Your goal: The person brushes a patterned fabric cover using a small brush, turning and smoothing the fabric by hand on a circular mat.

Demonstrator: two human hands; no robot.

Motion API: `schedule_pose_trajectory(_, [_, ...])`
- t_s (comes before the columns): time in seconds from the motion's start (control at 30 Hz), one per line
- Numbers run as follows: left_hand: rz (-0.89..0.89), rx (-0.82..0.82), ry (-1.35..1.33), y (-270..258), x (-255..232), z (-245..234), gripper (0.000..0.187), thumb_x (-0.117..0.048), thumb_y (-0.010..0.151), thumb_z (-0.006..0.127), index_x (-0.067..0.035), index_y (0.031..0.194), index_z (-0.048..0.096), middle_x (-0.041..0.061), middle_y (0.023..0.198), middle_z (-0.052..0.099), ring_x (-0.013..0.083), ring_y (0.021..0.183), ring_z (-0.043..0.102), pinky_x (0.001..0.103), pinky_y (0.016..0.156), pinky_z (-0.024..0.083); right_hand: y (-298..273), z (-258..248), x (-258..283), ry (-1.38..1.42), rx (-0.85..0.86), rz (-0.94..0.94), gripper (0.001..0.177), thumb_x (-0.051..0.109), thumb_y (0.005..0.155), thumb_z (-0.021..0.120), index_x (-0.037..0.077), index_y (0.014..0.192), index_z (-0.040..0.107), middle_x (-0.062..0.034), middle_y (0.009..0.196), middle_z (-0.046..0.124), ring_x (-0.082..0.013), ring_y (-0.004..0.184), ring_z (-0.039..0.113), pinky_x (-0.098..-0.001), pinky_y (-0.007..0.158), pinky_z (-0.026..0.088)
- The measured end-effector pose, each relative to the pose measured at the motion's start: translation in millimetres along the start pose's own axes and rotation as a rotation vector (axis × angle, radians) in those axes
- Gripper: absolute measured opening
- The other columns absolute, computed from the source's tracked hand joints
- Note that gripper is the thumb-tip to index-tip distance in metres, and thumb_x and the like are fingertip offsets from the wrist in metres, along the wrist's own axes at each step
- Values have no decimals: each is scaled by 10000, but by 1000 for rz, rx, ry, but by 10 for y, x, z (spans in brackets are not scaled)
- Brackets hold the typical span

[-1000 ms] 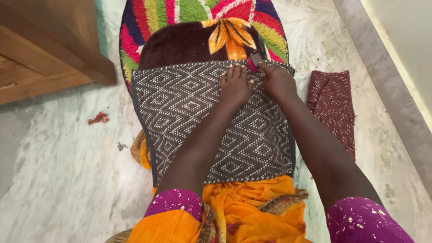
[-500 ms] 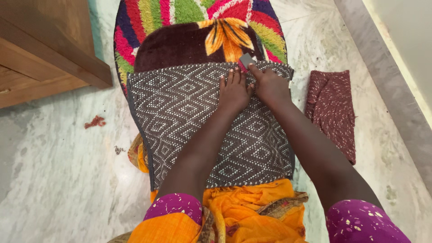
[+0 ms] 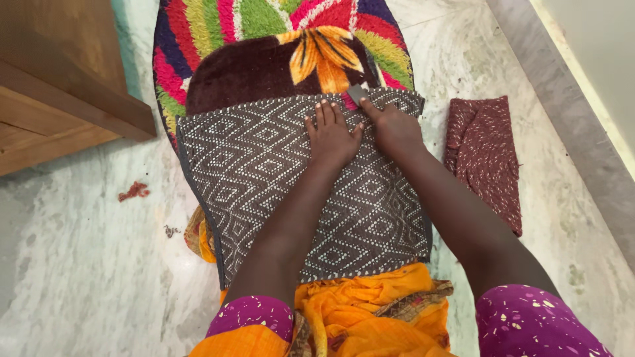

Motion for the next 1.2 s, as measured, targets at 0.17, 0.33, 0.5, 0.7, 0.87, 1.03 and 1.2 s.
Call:
schedule_pose_trajectory(0.17, [24, -16, 21, -8, 13, 8, 879, -594, 1027, 341, 23, 1612, 118, 224, 1704, 48, 341, 1585, -4, 577, 1239, -32, -107, 7, -155, -71, -26, -20, 656, 92, 912, 643, 305, 1522, 531, -173, 935, 660, -353, 713, 707, -463, 585, 562])
schedule_pose_trajectory(0.33, [27, 24, 25, -28, 24, -16, 863, -585, 1031, 320, 11, 1616, 104, 216, 1709, 41, 337, 1588, -7, 590, 1238, -21, -174, -9, -307, -120, -40, -47, 680, 57, 919, 623, 279, 1552, 514, -185, 925, 644, -337, 687, 700, -442, 545, 557])
schedule_pose_trajectory(0.5, [30, 49, 26, -17, 32, -13, 854, -588, 1036, 287, -2, 1619, 72, 213, 1706, 17, 335, 1580, -30, 599, 1231, -26, -243, -4, -479, -162, -25, -36, 664, 117, 902, 625, 274, 1534, 495, -181, 907, 635, -343, 711, 701, -459, 537, 552])
schedule_pose_trajectory(0.7, [35, 27, 46, -17, 42, 9, 858, -598, 1030, 278, -4, 1621, 92, 205, 1711, 36, 328, 1584, -15, 600, 1232, -17, -286, 54, -659, -244, 29, -12, 632, 66, 1007, 536, 296, 1591, 461, -189, 938, 640, -333, 726, 712, -454, 545, 563])
schedule_pose_trajectory(0.87, [44, 3, 35, -48, 73, 14, 844, -593, 1031, 275, -11, 1622, 117, 200, 1713, 49, 323, 1591, -7, 599, 1239, -17, -376, 38, -829, -217, 41, 53, 624, 94, 975, 554, 303, 1559, 489, -188, 954, 645, -359, 760, 709, -484, 594, 565])
schedule_pose_trajectory(1.03, [48, 2, 40, -81, 73, 3, 838, -587, 1035, 270, -10, 1623, 121, 203, 1710, 53, 328, 1589, -3, 604, 1236, -14, -424, 70, -979, -229, 59, 68, 634, 72, 954, 556, 311, 1540, 515, -187, 956, 646, -366, 780, 707, -480, 609, 566])
schedule_pose_trajectory(1.2, [44, 6, 53, -184, 77, -51, 820, -584, 1043, 239, -18, 1624, 114, 191, 1711, 58, 327, 1587, 4, 597, 1237, -14, -351, 20, -1011, -298, 59, 60, 580, 75, 998, 533, 284, 1539, 532, -182, 968, 656, -358, 795, 705, -481, 637, 570])
Point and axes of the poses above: each hand's wrist, its own y-axis towards the middle knuckle, its own z-axis out of the palm, x = y × z, the point moved 1 cm from there along y, towards the middle knuckle
